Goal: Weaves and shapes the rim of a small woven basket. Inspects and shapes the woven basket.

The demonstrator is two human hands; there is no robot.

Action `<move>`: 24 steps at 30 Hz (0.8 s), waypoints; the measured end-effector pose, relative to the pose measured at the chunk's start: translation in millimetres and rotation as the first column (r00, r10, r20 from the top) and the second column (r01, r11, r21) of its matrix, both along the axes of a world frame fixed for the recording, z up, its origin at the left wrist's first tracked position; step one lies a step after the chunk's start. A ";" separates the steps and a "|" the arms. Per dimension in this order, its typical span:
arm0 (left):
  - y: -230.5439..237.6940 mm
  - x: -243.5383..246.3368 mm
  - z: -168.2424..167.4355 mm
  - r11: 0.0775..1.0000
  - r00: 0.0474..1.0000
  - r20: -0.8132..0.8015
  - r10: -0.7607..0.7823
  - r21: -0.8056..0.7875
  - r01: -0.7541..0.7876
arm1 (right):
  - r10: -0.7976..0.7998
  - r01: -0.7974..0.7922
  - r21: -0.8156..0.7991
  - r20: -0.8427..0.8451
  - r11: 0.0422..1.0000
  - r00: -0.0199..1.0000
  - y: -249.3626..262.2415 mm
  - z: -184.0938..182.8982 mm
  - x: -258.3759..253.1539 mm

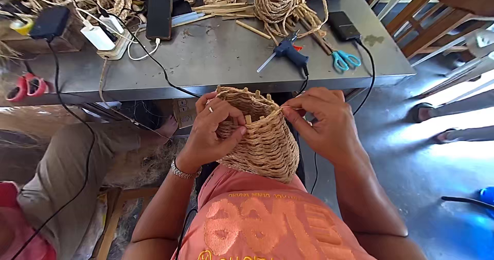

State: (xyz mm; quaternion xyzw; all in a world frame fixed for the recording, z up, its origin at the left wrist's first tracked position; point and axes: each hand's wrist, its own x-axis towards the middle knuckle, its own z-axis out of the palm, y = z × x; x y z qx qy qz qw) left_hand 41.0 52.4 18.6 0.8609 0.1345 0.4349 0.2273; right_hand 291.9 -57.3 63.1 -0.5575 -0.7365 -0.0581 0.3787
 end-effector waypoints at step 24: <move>-21.5 23.7 -16.3 0.961 0.964 -0.006 0.267 -0.073 -0.267 | 0.078 -0.074 -0.089 0.045 0.993 0.996 12.2 4.4 -38.0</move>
